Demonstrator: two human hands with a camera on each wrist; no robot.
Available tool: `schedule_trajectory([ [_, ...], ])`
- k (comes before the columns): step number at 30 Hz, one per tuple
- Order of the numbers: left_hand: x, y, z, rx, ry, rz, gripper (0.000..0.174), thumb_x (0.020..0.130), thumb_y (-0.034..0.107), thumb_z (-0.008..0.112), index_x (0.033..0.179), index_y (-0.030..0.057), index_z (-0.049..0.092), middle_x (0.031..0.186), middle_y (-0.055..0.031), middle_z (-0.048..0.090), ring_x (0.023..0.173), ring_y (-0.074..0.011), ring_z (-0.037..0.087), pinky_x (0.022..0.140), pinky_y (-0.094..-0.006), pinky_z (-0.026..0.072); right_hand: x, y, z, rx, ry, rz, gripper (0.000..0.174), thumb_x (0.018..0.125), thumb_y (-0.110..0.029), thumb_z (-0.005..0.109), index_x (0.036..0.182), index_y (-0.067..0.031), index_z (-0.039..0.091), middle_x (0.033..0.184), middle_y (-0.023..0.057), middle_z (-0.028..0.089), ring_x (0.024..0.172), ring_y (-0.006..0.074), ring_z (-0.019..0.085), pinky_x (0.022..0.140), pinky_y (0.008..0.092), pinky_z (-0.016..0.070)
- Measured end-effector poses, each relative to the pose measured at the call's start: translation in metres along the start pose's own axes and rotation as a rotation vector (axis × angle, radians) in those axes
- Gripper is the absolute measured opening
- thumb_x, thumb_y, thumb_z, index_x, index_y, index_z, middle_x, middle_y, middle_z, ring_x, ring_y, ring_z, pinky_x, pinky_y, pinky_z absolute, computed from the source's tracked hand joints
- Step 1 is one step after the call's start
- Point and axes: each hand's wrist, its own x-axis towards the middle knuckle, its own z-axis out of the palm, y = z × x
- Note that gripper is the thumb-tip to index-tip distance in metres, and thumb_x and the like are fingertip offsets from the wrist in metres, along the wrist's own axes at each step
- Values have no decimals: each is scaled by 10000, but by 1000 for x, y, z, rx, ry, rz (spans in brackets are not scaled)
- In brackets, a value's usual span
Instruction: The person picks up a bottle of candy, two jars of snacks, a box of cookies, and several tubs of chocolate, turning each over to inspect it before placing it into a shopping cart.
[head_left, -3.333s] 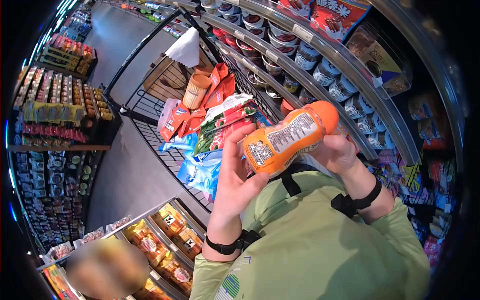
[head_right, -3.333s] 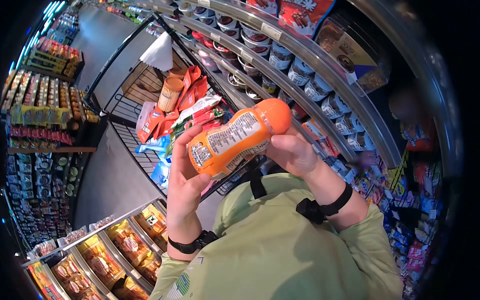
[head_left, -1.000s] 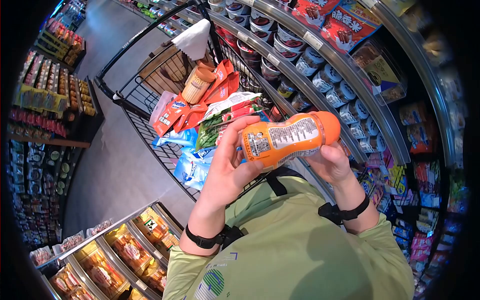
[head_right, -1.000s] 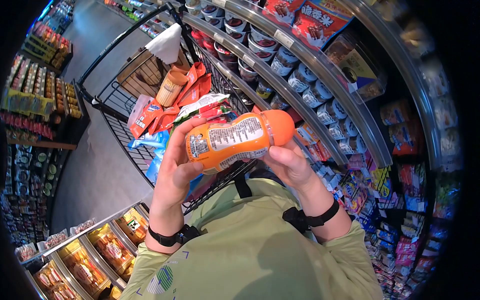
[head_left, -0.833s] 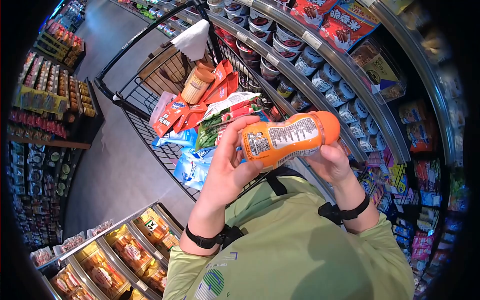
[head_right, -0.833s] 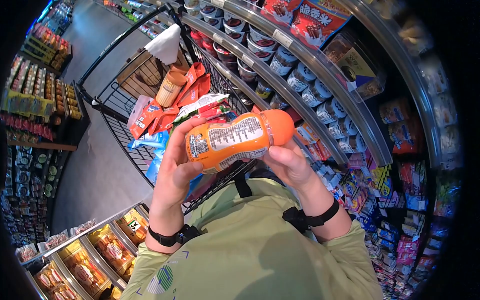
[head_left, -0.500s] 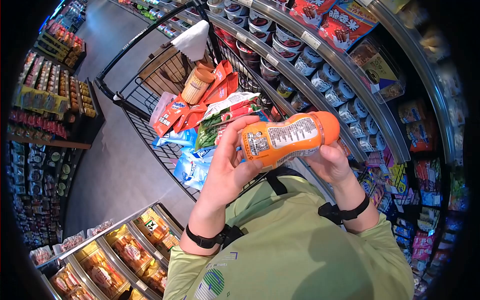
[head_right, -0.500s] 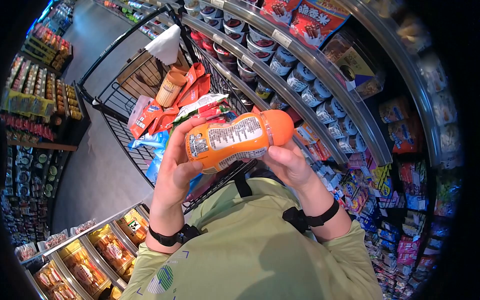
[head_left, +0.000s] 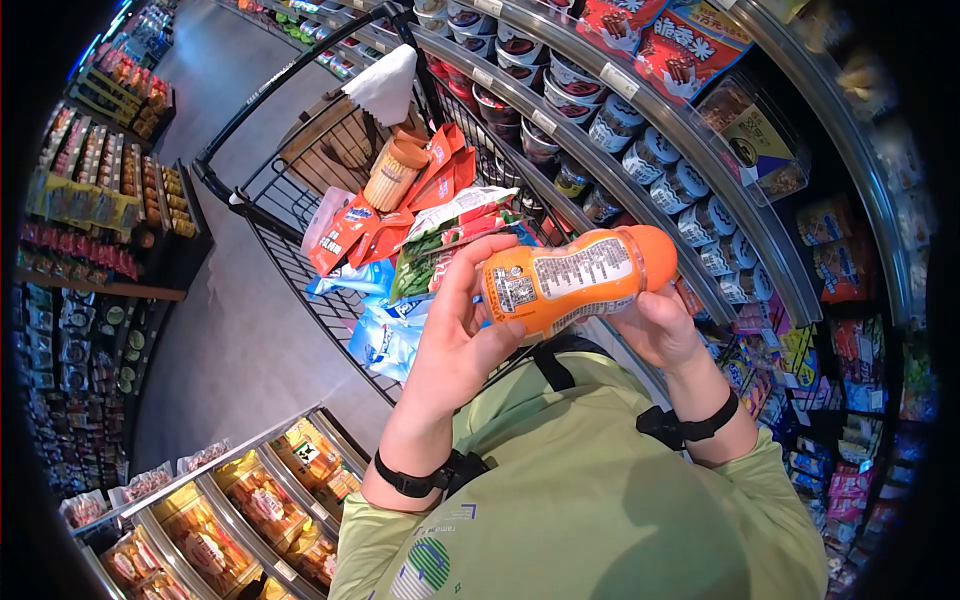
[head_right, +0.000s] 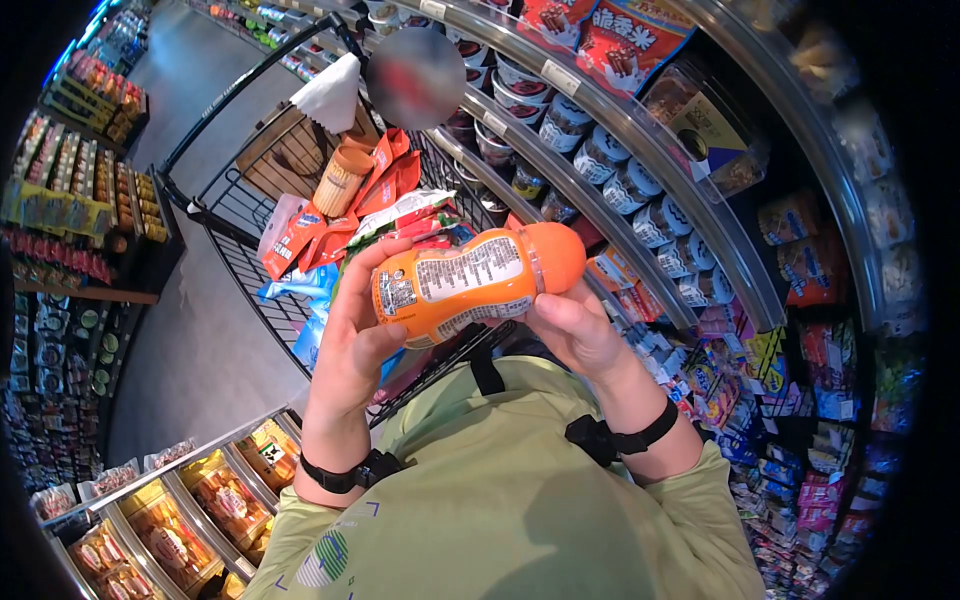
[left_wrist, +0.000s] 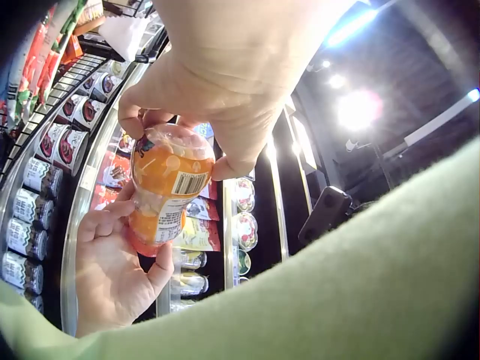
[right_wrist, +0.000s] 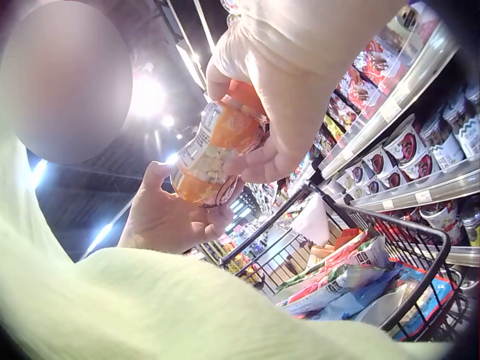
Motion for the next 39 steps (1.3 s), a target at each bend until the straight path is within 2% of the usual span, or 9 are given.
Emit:
schedule_trajectory([
  [4, 1, -3, -1, 21, -16, 14, 677, 736, -48, 579, 1362, 13, 328, 1293, -116, 469, 1217, -187, 486, 1021, -342, 425, -2, -1, -4, 11, -9, 25, 817, 846, -277, 607, 1493, -59, 157, 1402, 105, 408, 1233, 231, 458, 988, 429, 407],
  [10, -1, -11, -9, 183, -84, 91, 736, 676, -32, 649, 1349, 18, 354, 1328, -118, 447, 1281, -212, 424, 1080, -366, 334, 2, -4, -7, -41, -59, -94, 787, 811, -219, 667, 1457, -57, 248, 1455, 126, 364, 1371, 268, 334, 1123, 439, 277],
  [19, -1, -12, -6, 333, -166, 198, 750, 649, -22, 748, 1307, 54, 396, 1396, -165, 404, 1323, -260, 391, 1082, -406, 338, -4, -10, -15, -132, -9, -87, 722, 821, -246, 644, 1419, -27, 305, 1402, 132, 433, 1299, 251, 428, 1100, 410, 308],
  [25, -5, -13, -7, 281, -115, 78, 817, 664, 67, 836, 1340, 21, 381, 1364, -129, 439, 1288, -229, 425, 1052, -384, 385, 3, -16, -5, -47, 40, -60, 690, 845, -284, 626, 1415, -47, 316, 1379, 114, 448, 1290, 232, 428, 1087, 399, 318],
  [27, -6, -14, -8, 269, -96, 74, 843, 661, 79, 845, 1356, 12, 373, 1344, -119, 457, 1273, -222, 439, 1051, -382, 387, 3, -16, -5, -88, 80, -21, 689, 850, -302, 624, 1419, -63, 317, 1356, 93, 467, 1246, 206, 461, 1019, 367, 385],
  [28, -5, -15, -9, 244, -95, 77, 844, 661, 82, 847, 1356, 12, 373, 1343, -120, 457, 1271, -222, 441, 1050, -383, 389, 5, -16, 0, -154, 78, -53, 778, 819, -393, 612, 1435, -40, 293, 1471, 165, 354, 1347, 284, 377, 1122, 442, 264],
  [36, -8, -15, -9, 197, -81, 52, 853, 658, 99, 853, 1358, 9, 373, 1324, -129, 477, 1244, -217, 472, 1017, -370, 426, 1, -16, 2, -170, 66, -1, 803, 805, -394, 632, 1447, -67, 278, 1482, 155, 340, 1349, 273, 373, 1113, 445, 278],
  [38, -9, -14, -9, 189, -75, 47, 855, 657, 102, 855, 1358, 10, 373, 1321, -129, 481, 1237, -215, 480, 1003, -363, 439, 1, -13, 4, -130, 83, -73, 705, 837, -334, 622, 1400, -41, 314, 1320, 84, 479, 1165, 170, 488, 935, 318, 412],
  [39, -9, -14, -9, 181, -70, 42, 858, 656, 106, 857, 1358, 11, 374, 1318, -129, 484, 1229, -212, 487, 988, -356, 452, 0, -14, 5, -130, 81, -72, 705, 837, -334, 622, 1400, -41, 314, 1320, 84, 479, 1165, 170, 488, 935, 318, 412],
])
